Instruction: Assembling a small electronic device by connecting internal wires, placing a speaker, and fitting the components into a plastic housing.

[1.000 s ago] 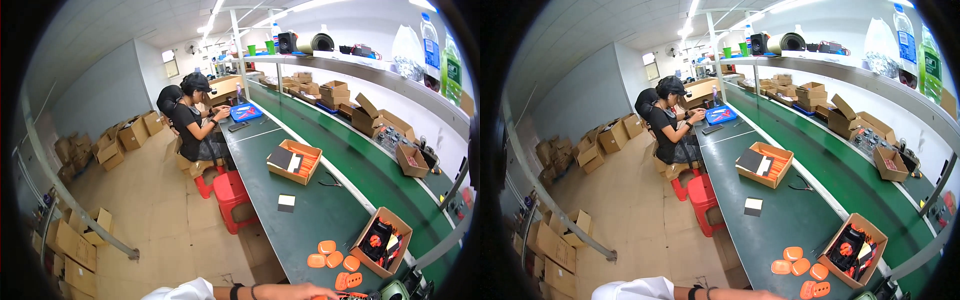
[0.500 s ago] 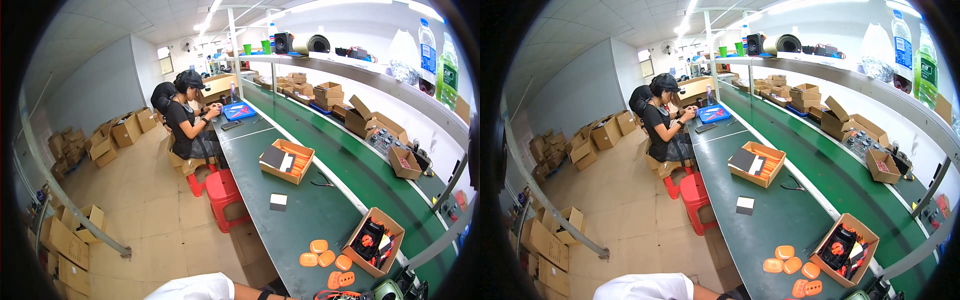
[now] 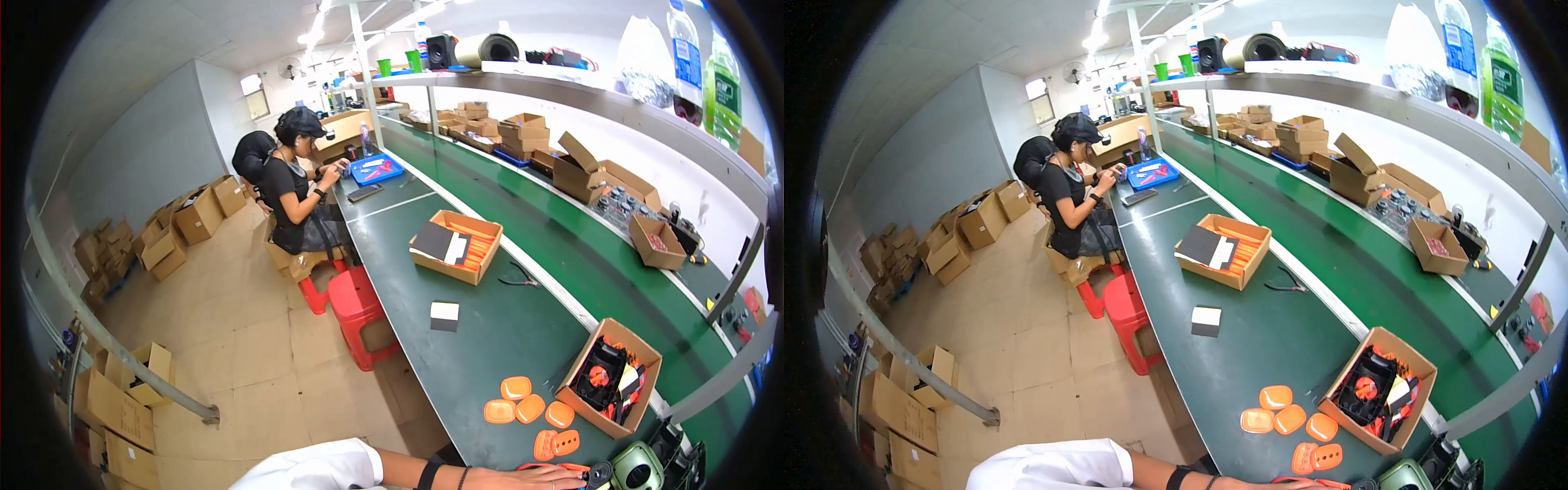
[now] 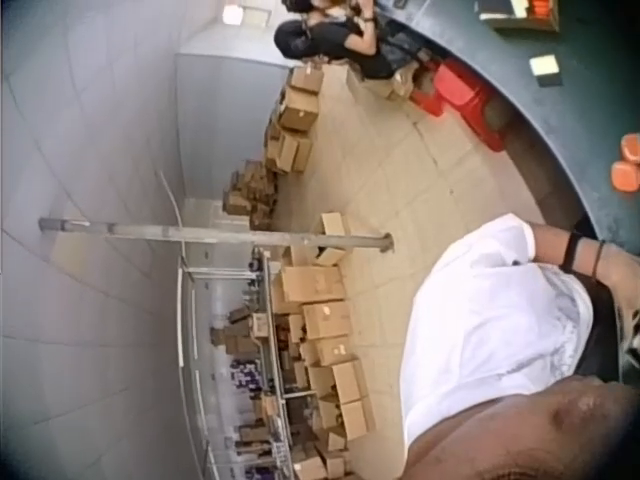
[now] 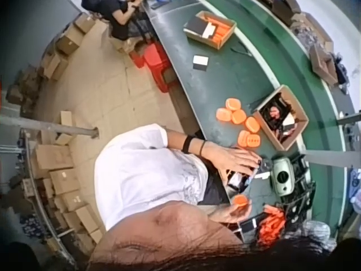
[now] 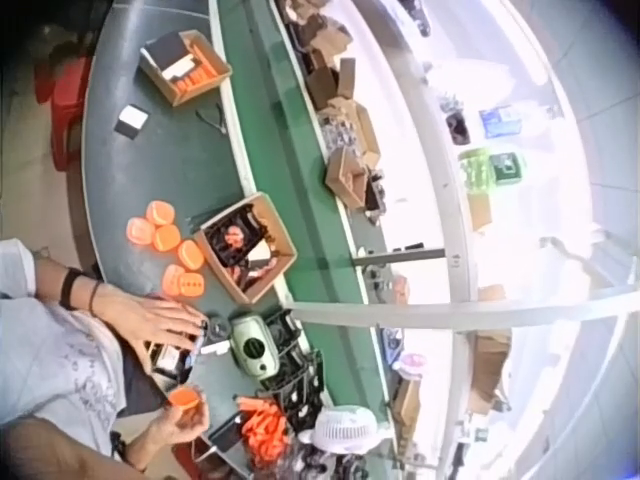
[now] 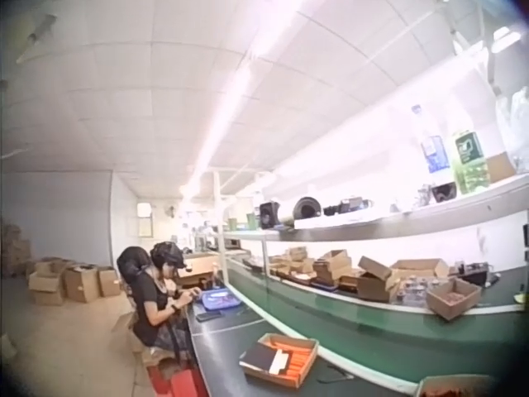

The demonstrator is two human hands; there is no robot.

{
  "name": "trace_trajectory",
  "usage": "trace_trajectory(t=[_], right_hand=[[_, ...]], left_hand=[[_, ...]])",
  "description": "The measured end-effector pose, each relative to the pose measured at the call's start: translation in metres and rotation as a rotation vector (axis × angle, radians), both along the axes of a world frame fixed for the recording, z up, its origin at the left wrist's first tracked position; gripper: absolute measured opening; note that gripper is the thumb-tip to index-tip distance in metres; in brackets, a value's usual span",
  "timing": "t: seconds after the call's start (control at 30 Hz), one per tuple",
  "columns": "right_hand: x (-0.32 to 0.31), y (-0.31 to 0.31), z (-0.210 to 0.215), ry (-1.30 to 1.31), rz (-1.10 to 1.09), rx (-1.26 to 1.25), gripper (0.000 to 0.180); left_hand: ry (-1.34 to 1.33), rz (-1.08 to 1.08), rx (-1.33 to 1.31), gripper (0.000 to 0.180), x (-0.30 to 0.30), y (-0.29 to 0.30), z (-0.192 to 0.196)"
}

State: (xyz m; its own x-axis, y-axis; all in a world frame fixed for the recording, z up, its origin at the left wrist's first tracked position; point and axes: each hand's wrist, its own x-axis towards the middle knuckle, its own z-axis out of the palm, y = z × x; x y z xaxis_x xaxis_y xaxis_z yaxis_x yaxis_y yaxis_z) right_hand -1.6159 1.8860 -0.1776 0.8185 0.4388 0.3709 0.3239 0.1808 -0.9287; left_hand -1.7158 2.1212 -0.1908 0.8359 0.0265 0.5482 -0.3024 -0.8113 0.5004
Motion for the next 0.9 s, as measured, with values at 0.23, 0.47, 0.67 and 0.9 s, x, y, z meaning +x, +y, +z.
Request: trace_trajectory(t=[0.23, 0.47, 0.67, 0.9], right_hand=[[-0.011, 0.004, 0.019, 0.102, -0.176, -0.296, 0.046], [-0.002, -0.002, -0.039, -0.089, -0.039, -0.051, 0.077], [-0.006, -0.012, -0.046, -0.181, -0.056, -0.157, 0.075], [-0.016, -0.011, -0.05, -0.215, -0.032, -0.226, 0.075]], left_hand=[[0.348, 0.08, -0.065, 0.112, -0.014, 0.001, 0.018], [0.451, 0.24, 0.007, 0.1, -0.002, -0.011, 0.029], [0.483, 0.279, 0.014, 0.097, 0.001, -0.02, 0.019], [0.485, 0.318, 0.027, 0.092, 0.0, -0.02, 0.018]])
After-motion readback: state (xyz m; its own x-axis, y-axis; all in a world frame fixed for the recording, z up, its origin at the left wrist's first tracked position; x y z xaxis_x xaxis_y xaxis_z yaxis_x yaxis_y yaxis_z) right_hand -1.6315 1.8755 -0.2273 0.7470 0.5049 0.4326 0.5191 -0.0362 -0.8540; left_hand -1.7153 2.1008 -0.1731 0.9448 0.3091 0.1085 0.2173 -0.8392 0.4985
